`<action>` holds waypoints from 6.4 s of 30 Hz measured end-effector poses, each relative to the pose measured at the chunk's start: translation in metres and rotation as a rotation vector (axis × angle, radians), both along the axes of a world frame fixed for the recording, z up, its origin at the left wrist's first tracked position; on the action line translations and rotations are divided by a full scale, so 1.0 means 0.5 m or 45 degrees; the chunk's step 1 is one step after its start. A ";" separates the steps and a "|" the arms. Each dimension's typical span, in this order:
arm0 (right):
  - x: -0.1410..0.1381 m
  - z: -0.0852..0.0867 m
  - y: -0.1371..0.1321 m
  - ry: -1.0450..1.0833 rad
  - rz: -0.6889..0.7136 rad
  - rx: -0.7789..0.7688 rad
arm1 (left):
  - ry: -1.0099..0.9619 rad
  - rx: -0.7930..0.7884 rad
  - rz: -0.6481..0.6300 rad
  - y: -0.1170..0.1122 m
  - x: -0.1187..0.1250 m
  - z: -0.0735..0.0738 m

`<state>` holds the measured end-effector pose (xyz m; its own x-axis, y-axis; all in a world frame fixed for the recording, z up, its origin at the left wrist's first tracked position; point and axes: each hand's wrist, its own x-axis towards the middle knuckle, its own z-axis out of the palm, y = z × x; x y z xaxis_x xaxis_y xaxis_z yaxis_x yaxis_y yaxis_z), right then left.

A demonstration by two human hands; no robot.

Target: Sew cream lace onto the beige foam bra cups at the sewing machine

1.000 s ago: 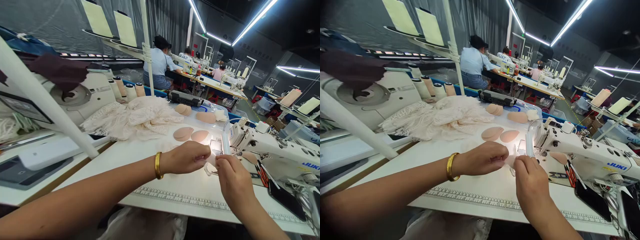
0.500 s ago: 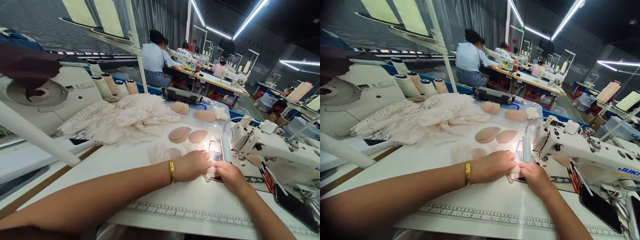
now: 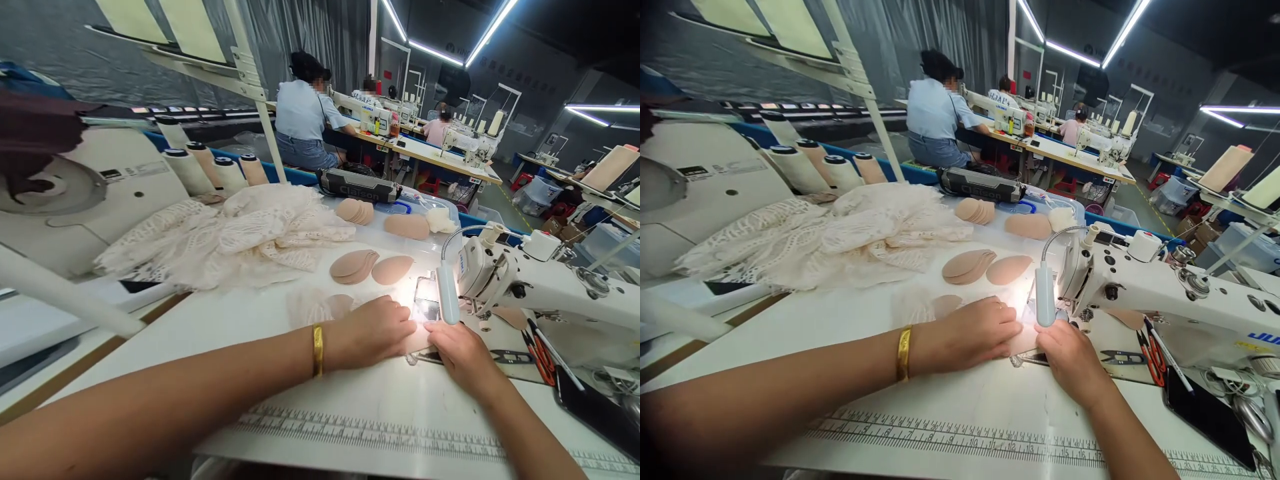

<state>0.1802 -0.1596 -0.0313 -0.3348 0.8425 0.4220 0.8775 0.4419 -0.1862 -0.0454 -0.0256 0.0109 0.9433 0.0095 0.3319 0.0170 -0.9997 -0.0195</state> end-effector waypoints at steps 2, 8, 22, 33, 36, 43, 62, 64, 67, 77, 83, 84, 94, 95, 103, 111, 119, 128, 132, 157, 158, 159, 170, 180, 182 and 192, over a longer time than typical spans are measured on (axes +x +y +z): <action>-0.001 0.001 -0.001 -0.020 -0.021 0.001 | 0.008 0.029 -0.031 -0.014 -0.008 -0.011; -0.004 0.007 -0.005 -0.053 -0.028 -0.002 | 0.039 0.107 -0.063 -0.033 0.024 -0.011; 0.002 0.006 -0.005 -0.078 -0.060 0.004 | 0.038 0.112 -0.057 -0.002 0.028 -0.004; 0.009 0.042 -0.033 -0.121 0.063 -0.079 | -0.121 0.065 -0.069 -0.019 0.027 -0.041; 0.010 0.046 -0.034 -0.086 0.099 -0.093 | -0.132 0.036 -0.072 -0.022 0.028 -0.041; 0.010 0.049 -0.035 -0.023 0.164 -0.130 | -0.108 -0.023 -0.080 -0.023 0.031 -0.039; 0.023 0.022 -0.017 -0.133 -0.175 -0.042 | -0.228 -0.049 -0.145 0.035 0.095 -0.079; 0.026 0.017 -0.015 -0.133 -0.198 -0.023 | -0.229 -0.076 -0.138 0.041 0.103 -0.082; 0.029 0.011 -0.013 -0.149 -0.239 -0.023 | -0.202 -0.115 -0.142 0.046 0.110 -0.084; 0.031 0.005 -0.014 -0.174 -0.261 -0.018 | -0.248 -0.166 -0.162 0.047 0.109 -0.084; 0.032 0.002 -0.014 -0.156 -0.274 0.010 | -0.217 -0.144 -0.094 0.043 0.110 -0.075; 0.032 0.002 -0.014 -0.154 -0.281 0.004 | -0.208 -0.122 -0.058 0.042 0.110 -0.072; 0.034 -0.007 -0.012 -0.037 -0.308 0.022 | -0.163 -0.212 0.044 0.042 0.129 -0.057; 0.031 -0.004 -0.013 0.022 -0.303 0.005 | -0.162 -0.244 0.044 0.045 0.130 -0.054; -0.075 0.017 -0.018 1.424 -0.330 -0.546 | -0.269 -0.671 -0.091 -0.045 -0.012 -0.014; -0.214 0.019 -0.081 1.979 -0.380 -0.362 | -0.442 -3.146 0.279 -0.230 -0.076 -0.028; -0.227 -0.012 -0.135 1.858 -0.549 -0.267 | -0.903 -2.976 0.223 -0.193 -0.040 -0.006; -0.199 -0.030 -0.122 2.067 -0.586 -0.140 | -0.910 -3.173 0.256 -0.193 -0.035 -0.027; -0.207 -0.028 -0.122 2.131 -0.492 -0.292 | -0.995 -3.002 0.311 -0.196 -0.027 -0.016; -0.185 -0.052 -0.106 2.043 -0.476 -0.293 | -0.916 -3.146 0.287 -0.194 -0.003 -0.013; -0.182 -0.054 -0.106 2.041 -0.475 -0.298 | -0.914 -3.147 0.286 -0.194 -0.003 -0.014; -0.180 -0.056 -0.106 2.038 -0.477 -0.297 | -0.916 -3.149 0.288 -0.193 -0.003 -0.015; -0.204 -0.034 -0.107 2.042 -0.558 -0.252 | -0.931 -3.140 0.288 -0.194 0.006 -0.009; -0.170 -0.024 -0.102 2.155 -0.596 -0.178 | -0.806 -3.101 0.309 -0.190 -0.002 0.015; -0.148 -0.010 -0.097 2.232 -0.634 -0.090 | -0.852 -3.136 0.270 -0.179 -0.005 0.023; -0.141 -0.006 -0.108 1.691 -0.177 -0.495 | -0.787 -2.893 0.020 -0.134 -0.027 0.067</action>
<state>0.1097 -0.2138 -0.0345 0.2231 0.9708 0.0882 -0.0189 0.0948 -0.9953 -0.0588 -0.0927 0.0446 0.7710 0.6323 -0.0759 -0.4084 0.5824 0.7029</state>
